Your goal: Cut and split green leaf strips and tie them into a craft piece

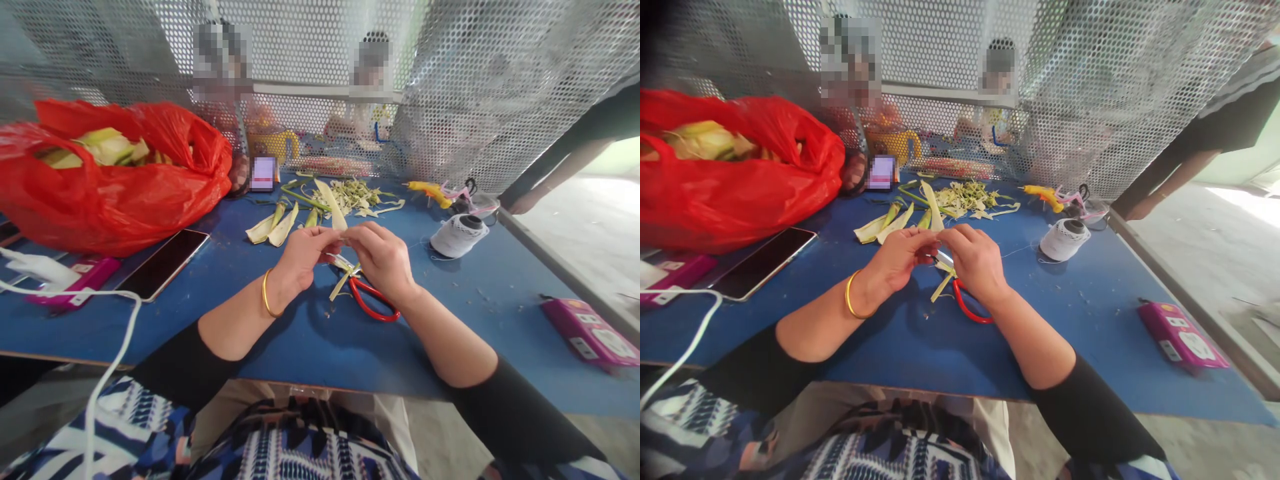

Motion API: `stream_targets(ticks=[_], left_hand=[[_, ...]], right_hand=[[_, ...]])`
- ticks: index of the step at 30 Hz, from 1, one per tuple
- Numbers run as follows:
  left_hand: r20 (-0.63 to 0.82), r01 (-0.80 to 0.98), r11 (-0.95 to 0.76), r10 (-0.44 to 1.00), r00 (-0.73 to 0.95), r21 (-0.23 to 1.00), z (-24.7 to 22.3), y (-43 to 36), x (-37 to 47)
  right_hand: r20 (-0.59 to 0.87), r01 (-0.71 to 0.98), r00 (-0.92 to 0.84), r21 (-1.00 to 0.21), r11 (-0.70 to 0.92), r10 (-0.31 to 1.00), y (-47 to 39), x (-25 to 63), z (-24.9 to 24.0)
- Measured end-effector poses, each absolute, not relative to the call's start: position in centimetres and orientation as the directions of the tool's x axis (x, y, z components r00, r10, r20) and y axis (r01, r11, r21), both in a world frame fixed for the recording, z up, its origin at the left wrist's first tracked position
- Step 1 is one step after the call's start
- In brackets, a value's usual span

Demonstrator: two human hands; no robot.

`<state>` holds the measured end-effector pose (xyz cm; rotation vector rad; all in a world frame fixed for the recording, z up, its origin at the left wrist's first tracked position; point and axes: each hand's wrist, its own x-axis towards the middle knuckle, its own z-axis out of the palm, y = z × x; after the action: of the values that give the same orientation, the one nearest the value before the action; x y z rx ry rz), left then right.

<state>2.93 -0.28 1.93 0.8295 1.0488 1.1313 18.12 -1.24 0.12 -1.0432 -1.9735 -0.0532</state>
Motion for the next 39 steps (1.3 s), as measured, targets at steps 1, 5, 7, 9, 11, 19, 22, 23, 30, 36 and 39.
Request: stream_targets(ticks=[1, 5, 7, 9, 11, 19, 22, 23, 30, 36, 39], left_hand=[[-0.242, -0.304, 0.259, 0.966, 0.093, 0.917, 2.0, -0.3, 2.9], [-0.285, -0.343, 0.327, 0.944, 0.167, 0.881, 2.0, -0.2, 2.7], [-0.307, -0.363, 0.362, 0.93, 0.202, 0.858, 2.0, -0.2, 2.6], [-0.32, -0.374, 0.382, 0.922, 0.22, 0.845, 1.9, -0.2, 2.6], [-0.306, -0.393, 0.367, 0.928, 0.211, 0.843, 1.8, -0.2, 2.7], [-0.093, -0.335, 0.115, 0.992, 0.081, 0.935, 1.3, -0.3, 3.3], [-0.056, -0.291, 0.07, 0.997, 0.056, 0.954, 1.1, -0.3, 3.4], [-0.05, -0.285, 0.063, 0.997, 0.052, 0.956, 1.1, -0.3, 3.4], [-0.001, -0.286, 0.023, 0.997, 0.076, 0.958, 1.1, -0.5, 3.5], [-0.163, -0.325, 0.184, 0.982, 0.091, 0.928, 1.4, 0.0, 3.2], [-0.195, -0.358, 0.223, 0.974, 0.114, 0.907, 1.4, 0.0, 3.1]], right_hand=[[0.724, 0.705, -0.293, -0.278, 0.653, 0.624, -1.2, 18.2, 0.1], [0.743, 0.719, -0.32, -0.214, 0.662, 0.588, -1.0, 18.4, -0.2], [0.753, 0.718, -0.313, -0.212, 0.663, 0.579, -0.9, 18.4, -0.2], [0.763, 0.717, -0.298, -0.218, 0.662, 0.574, -0.9, 18.3, -0.2], [0.762, 0.704, -0.276, -0.255, 0.663, 0.586, -0.9, 18.3, 0.0], [0.605, 0.512, -0.036, -0.672, 0.534, 0.796, -1.0, 17.7, 0.5], [0.574, 0.457, 0.007, -0.73, 0.508, 0.819, -1.1, 17.5, 0.6], [0.574, 0.452, 0.017, -0.735, 0.506, 0.819, -1.1, 17.5, 0.7], [0.561, 0.424, 0.042, -0.759, 0.494, 0.827, -1.0, 17.6, 0.6], [0.565, 0.381, -0.044, -0.753, 0.537, 0.824, -0.9, 17.8, 0.6], [0.617, 0.457, -0.079, -0.676, 0.578, 0.783, -1.0, 17.8, 0.6]])
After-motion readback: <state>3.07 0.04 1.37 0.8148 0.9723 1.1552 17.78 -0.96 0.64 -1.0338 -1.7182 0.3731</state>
